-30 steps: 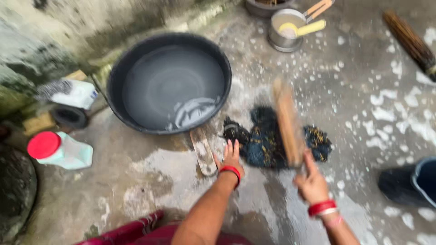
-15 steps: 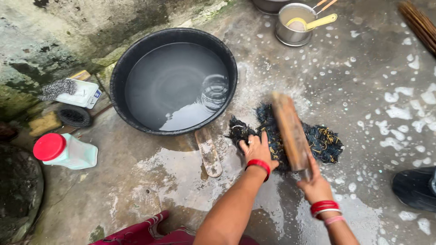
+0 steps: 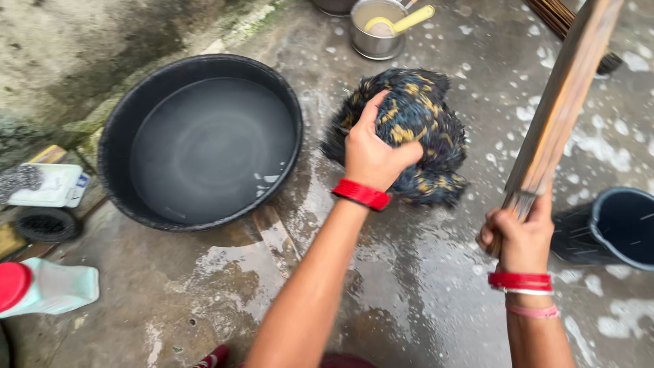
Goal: The person washes a dark rug by hand on a concrete floor, using water from containers and a wooden paddle to beat and scrub the material.
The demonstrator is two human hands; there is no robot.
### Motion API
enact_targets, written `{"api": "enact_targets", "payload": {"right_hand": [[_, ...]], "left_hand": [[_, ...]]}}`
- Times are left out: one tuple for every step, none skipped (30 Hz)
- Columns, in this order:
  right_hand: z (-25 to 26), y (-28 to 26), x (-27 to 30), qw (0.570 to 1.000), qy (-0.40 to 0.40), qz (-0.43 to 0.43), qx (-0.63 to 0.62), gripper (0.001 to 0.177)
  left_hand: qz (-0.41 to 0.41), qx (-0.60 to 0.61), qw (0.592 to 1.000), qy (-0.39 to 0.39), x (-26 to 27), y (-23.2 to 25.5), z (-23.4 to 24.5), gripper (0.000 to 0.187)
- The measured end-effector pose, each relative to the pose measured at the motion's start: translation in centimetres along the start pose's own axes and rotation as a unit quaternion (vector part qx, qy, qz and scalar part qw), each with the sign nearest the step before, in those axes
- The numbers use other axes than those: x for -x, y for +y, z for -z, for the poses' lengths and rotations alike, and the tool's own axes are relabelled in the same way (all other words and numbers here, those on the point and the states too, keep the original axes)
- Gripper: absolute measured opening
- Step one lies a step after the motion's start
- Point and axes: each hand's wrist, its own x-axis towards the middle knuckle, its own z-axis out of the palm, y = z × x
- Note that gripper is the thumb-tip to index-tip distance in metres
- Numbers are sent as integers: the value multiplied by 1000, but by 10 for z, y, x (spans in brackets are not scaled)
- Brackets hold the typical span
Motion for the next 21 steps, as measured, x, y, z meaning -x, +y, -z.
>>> {"api": "enact_targets", "payload": {"right_hand": [[1, -11, -4, 1000, 3, 8, -7, 84], [2, -20, -5, 1000, 6, 16, -13, 82], [3, -28, -7, 999, 10, 30, -7, 80], [5, -33, -7, 999, 13, 43, -1, 78], [4, -34, -7, 998, 11, 55, 3, 76], [4, -29, -6, 998, 27, 53, 28, 80], [3, -19, -3, 997, 39, 49, 53, 84], [4, -4, -1, 995, 52, 45, 79, 88], [-3, 22, 6, 977, 73, -7, 203, 90], [-8, 50, 13, 940, 91, -57, 323, 93], [-11, 78, 24, 904, 9, -5, 427, 101], [-18, 105, 42, 848, -75, 47, 522, 109], [-25, 125, 58, 794, -154, 7, 589, 111], [-29, 134, 66, 727, -229, -33, 647, 113], [-28, 130, 53, 796, -213, -120, 553, 104], [-22, 114, 33, 849, -196, -203, 447, 97], [-17, 91, 17, 881, -179, -285, 332, 91], [-15, 66, 3, 906, -153, -249, 306, 91], [-14, 41, -6, 927, -126, -216, 280, 90], [-16, 21, -15, 951, -110, -117, 264, 90], [-17, 8, -12, 965, -93, -26, 244, 90]], "left_hand": [[-20, -43, 997, -55, 8, 3, 7, 80], [-40, -85, 990, -109, 16, 2, 11, 81], [2, -149, 968, -200, 22, -5, 14, 86], [43, -211, 933, -290, 31, -17, 15, 90], [62, -262, 892, -363, 42, -32, 16, 97], [81, -311, 842, -433, 54, -49, 16, 103], [132, -378, 812, -425, 69, -66, 17, 86], [182, -441, 775, -414, 83, -81, 17, 70], [211, -467, 780, -359, 97, -94, 18, 82], [239, -491, 782, -302, 113, -104, 18, 96], [259, -513, 782, -243, 124, -114, 15, 110], [281, -484, 789, -254, 133, -123, 17, 110], [301, -454, 797, -262, 137, -133, 20, 110], [319, -423, 804, -271, 141, -142, 22, 110], [339, -421, 794, -278, 138, -148, 21, 108], [358, -418, 785, -284, 134, -153, 20, 107], [382, -413, 774, -291, 131, -155, 19, 105], [382, -416, 773, -288, 129, -156, 17, 105], [387, -418, 770, -286, 132, -156, 14, 104], [391, -420, 767, -285, 134, -158, 11, 104], [385, -424, 770, -282, 137, -159, 12, 102]]}}
